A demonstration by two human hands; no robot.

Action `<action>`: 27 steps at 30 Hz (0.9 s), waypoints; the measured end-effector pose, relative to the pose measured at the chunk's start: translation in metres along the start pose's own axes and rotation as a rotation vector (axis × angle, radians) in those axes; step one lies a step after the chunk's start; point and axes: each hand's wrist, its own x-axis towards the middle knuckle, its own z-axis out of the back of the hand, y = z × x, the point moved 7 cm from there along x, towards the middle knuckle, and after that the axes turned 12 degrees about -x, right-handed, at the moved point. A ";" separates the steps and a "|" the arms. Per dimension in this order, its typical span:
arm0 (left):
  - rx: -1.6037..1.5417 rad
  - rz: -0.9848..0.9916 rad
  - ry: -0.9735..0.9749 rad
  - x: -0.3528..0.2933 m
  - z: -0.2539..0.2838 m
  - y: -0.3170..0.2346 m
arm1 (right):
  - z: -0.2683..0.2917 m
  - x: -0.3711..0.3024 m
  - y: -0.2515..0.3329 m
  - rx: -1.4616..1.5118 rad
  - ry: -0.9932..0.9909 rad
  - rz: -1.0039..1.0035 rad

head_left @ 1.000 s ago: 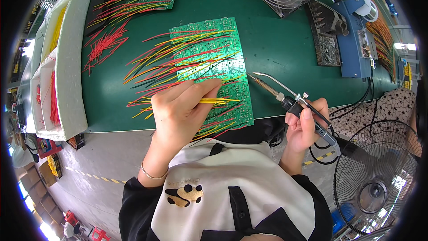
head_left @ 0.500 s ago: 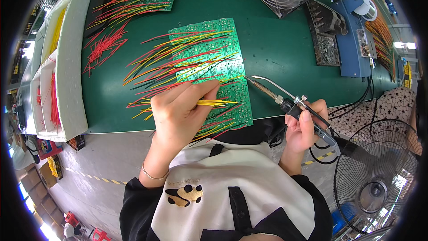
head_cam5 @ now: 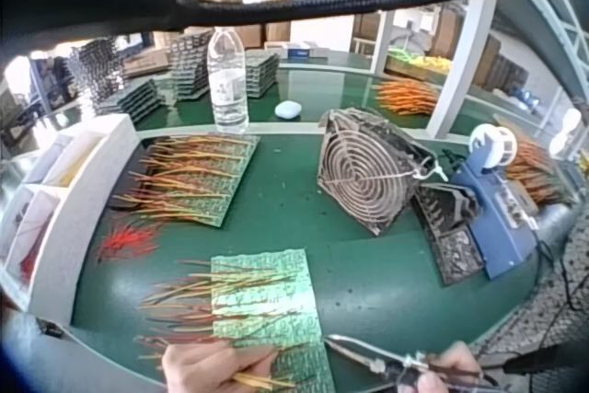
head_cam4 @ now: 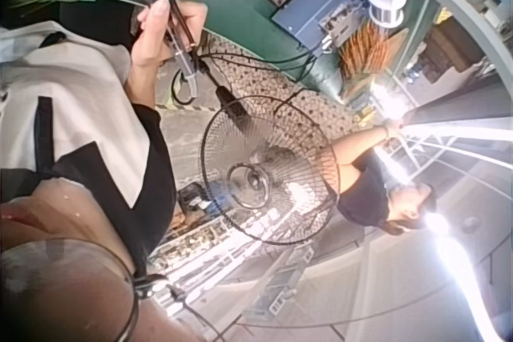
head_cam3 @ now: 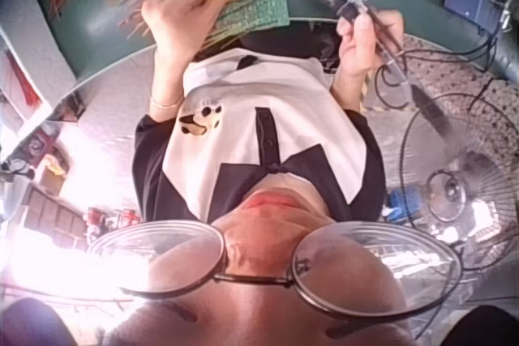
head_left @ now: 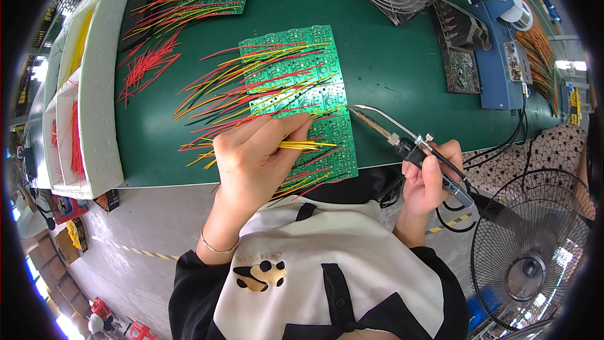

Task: The person inserts colored electrical wires into a printed circuit board, then solders them into place using a handheld soldering iron.

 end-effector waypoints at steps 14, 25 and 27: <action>0.016 -0.006 -0.016 -0.001 0.000 0.001 | 0.001 0.000 -0.001 -0.005 0.026 0.016; 0.011 -0.038 -0.030 0.000 0.000 -0.001 | 0.001 0.001 -0.001 0.031 0.005 0.026; 0.012 -0.038 -0.028 -0.001 0.000 -0.001 | 0.001 0.001 -0.001 0.039 -0.004 0.024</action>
